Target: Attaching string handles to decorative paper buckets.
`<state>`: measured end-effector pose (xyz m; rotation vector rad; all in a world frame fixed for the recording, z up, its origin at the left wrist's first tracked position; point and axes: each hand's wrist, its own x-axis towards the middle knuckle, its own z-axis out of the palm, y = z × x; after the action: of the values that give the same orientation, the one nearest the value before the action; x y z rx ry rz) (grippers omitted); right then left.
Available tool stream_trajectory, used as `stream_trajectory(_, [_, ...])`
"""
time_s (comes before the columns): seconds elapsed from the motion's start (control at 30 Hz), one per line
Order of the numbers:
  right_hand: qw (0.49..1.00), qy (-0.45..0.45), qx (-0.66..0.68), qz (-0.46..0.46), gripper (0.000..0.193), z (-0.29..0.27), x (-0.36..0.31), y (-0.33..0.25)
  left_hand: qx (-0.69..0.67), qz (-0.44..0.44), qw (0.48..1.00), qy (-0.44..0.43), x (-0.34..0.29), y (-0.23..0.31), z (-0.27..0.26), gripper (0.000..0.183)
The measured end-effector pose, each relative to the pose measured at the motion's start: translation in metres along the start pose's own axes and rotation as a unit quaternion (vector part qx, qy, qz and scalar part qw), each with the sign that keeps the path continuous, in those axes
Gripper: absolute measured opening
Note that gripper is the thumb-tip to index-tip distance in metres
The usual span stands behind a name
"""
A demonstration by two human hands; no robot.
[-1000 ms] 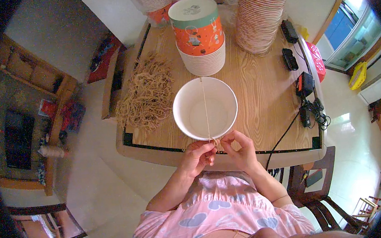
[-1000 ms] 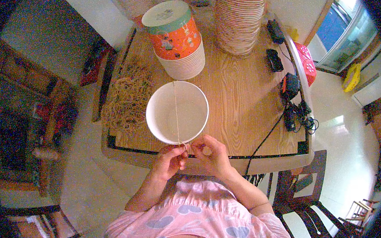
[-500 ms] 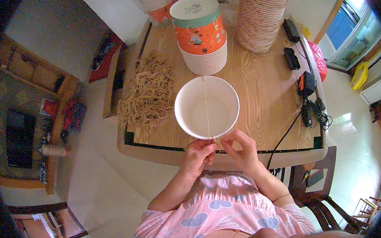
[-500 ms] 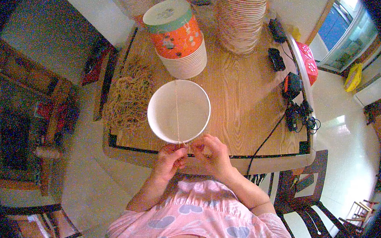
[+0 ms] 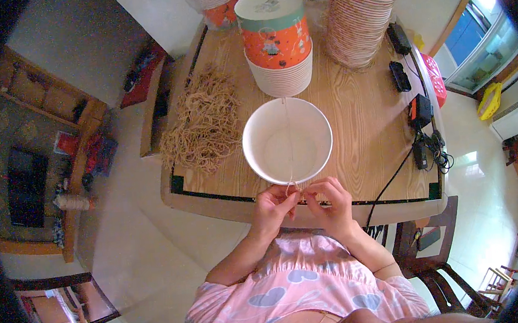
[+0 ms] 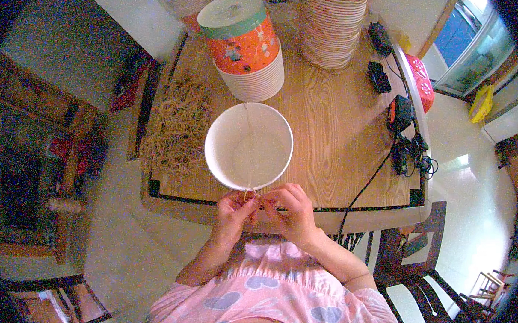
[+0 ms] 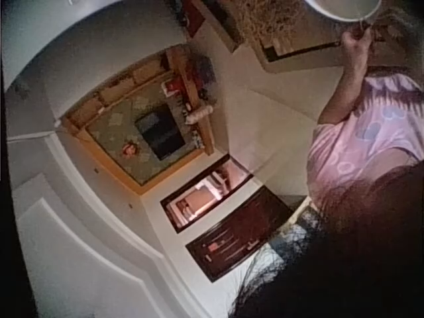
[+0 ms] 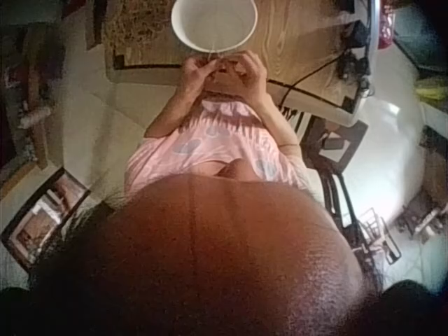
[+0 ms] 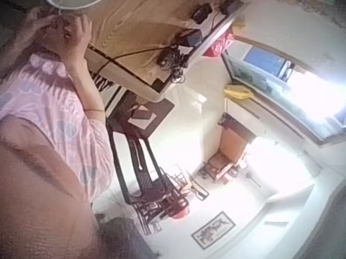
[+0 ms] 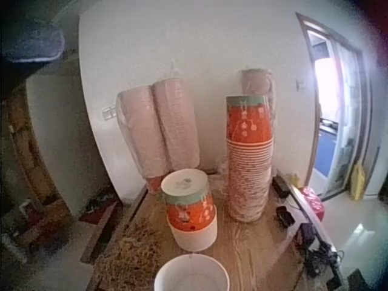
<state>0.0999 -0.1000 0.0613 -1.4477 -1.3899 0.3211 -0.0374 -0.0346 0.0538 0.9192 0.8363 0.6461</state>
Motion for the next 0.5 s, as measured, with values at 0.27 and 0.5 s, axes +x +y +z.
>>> stream_trajectory(0.27, [0.996,-0.001,0.061,0.072,0.012,0.007,0.004,-0.003,0.053,0.066,0.996,0.03,0.001,-0.002,0.001,0.006])
stream_trajectory(0.5, [0.999,0.014,0.029,0.043,0.014,0.015,0.005,0.003,-0.042,-0.023,0.999,-0.002,0.004,0.005,-0.006,0.012])
